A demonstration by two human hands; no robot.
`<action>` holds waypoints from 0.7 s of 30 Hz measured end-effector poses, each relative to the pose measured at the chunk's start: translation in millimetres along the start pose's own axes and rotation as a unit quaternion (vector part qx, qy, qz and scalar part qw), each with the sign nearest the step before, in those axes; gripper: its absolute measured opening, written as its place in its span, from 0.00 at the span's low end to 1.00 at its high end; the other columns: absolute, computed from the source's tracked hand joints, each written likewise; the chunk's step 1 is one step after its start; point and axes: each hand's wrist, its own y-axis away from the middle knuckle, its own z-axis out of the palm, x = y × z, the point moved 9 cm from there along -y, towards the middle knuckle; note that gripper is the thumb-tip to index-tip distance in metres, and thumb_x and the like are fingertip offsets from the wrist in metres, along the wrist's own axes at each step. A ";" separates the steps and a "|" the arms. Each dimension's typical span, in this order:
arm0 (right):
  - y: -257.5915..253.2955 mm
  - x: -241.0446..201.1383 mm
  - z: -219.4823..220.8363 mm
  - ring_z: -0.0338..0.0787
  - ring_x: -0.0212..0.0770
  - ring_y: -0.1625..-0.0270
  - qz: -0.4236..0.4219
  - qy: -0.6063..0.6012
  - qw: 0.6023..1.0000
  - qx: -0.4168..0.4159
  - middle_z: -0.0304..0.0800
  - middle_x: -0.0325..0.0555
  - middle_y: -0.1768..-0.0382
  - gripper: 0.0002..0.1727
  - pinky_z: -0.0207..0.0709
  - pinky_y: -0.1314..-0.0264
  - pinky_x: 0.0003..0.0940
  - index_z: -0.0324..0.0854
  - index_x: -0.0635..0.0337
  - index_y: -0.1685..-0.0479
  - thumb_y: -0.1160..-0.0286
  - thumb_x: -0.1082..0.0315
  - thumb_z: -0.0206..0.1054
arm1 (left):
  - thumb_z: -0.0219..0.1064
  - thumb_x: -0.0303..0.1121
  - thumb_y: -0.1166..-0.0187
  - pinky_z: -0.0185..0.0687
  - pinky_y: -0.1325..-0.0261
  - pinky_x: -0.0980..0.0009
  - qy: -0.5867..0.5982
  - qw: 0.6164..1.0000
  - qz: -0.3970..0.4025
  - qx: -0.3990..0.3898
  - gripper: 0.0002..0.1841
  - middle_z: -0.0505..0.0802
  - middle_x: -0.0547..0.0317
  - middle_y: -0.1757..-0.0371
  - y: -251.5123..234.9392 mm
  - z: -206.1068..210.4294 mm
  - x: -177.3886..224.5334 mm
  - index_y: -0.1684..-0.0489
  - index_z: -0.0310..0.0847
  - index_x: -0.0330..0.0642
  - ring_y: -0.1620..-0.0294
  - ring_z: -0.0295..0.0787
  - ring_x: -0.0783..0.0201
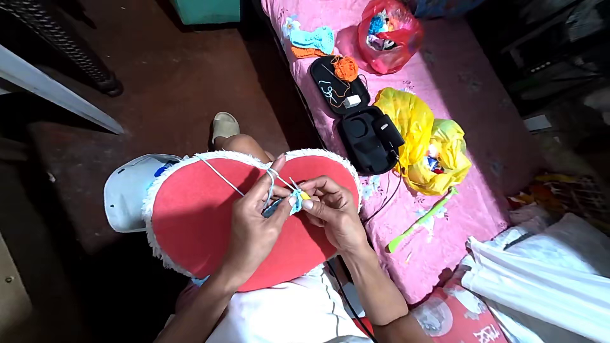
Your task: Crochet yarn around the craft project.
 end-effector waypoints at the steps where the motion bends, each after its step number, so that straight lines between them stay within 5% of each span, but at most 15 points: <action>1: 0.6 -4.3 1.5 0.80 0.19 0.71 -0.027 0.068 0.997 0.003 0.92 0.42 0.60 0.10 0.72 0.70 0.14 0.84 0.69 0.50 0.28 0.82 0.65 | 0.69 0.19 0.31 0.88 0.52 0.82 -0.015 1.000 0.001 0.003 0.34 0.95 0.65 0.60 0.4 -0.7 -1.4 0.18 0.71 0.34 0.61 0.91 0.76; 3: 5.0 -15.8 7.7 0.89 0.24 0.58 -0.112 0.237 0.965 0.002 0.92 0.44 0.58 0.09 0.84 0.52 0.18 0.86 0.72 0.51 0.26 0.81 0.65 | 0.67 0.21 0.29 0.87 0.51 0.82 -0.074 0.997 0.023 0.006 0.33 0.95 0.63 0.58 2.8 -0.5 -1.7 0.18 0.71 0.35 0.60 0.91 0.78; 6: 10.9 -26.7 19.5 0.91 0.29 0.57 -0.208 0.406 0.890 0.019 0.92 0.47 0.61 0.09 0.86 0.53 0.23 0.90 0.69 0.55 0.24 0.76 0.64 | 0.64 0.24 0.26 0.84 0.54 0.80 -0.195 0.974 0.117 0.020 0.26 0.95 0.52 0.59 10.4 5.7 8.3 0.24 0.78 0.32 0.62 0.89 0.73; 9: 5.5 -25.0 16.9 0.87 0.24 0.61 -0.141 0.263 0.954 0.027 0.90 0.43 0.61 0.09 0.83 0.56 0.18 0.87 0.71 0.51 0.26 0.79 0.65 | 0.63 0.25 0.23 0.84 0.51 0.79 -0.225 0.960 0.163 0.040 0.20 0.95 0.48 0.61 16.0 8.2 19.3 0.33 0.84 0.31 0.61 0.91 0.70; 12: -1.7 -4.2 12.9 0.77 0.20 0.74 -0.038 -0.023 0.999 0.000 0.91 0.43 0.62 0.12 0.68 0.75 0.15 0.82 0.69 0.47 0.28 0.83 0.66 | 0.65 0.23 0.25 0.86 0.45 0.83 -0.103 0.989 0.105 0.034 0.23 0.96 0.59 0.55 11.7 -1.1 16.4 0.30 0.79 0.26 0.54 0.91 0.80; 16: 6.5 -16.7 13.2 0.90 0.25 0.54 -0.168 0.162 0.972 0.020 0.92 0.44 0.56 0.10 0.86 0.47 0.21 0.84 0.74 0.48 0.26 0.81 0.66 | 0.65 0.26 0.26 0.87 0.47 0.81 -0.034 0.998 0.047 -0.012 0.29 0.94 0.65 0.53 2.5 -5.0 8.2 0.20 0.73 0.34 0.54 0.90 0.78; 21: 6.8 -18.4 12.5 0.89 0.26 0.54 -0.208 0.214 0.954 0.015 0.91 0.46 0.58 0.08 0.86 0.47 0.21 0.84 0.74 0.52 0.26 0.80 0.67 | 0.69 0.26 0.26 0.88 0.51 0.82 -0.050 0.998 0.048 0.009 0.28 0.96 0.65 0.56 -2.2 -8.1 13.1 0.23 0.75 0.31 0.58 0.92 0.79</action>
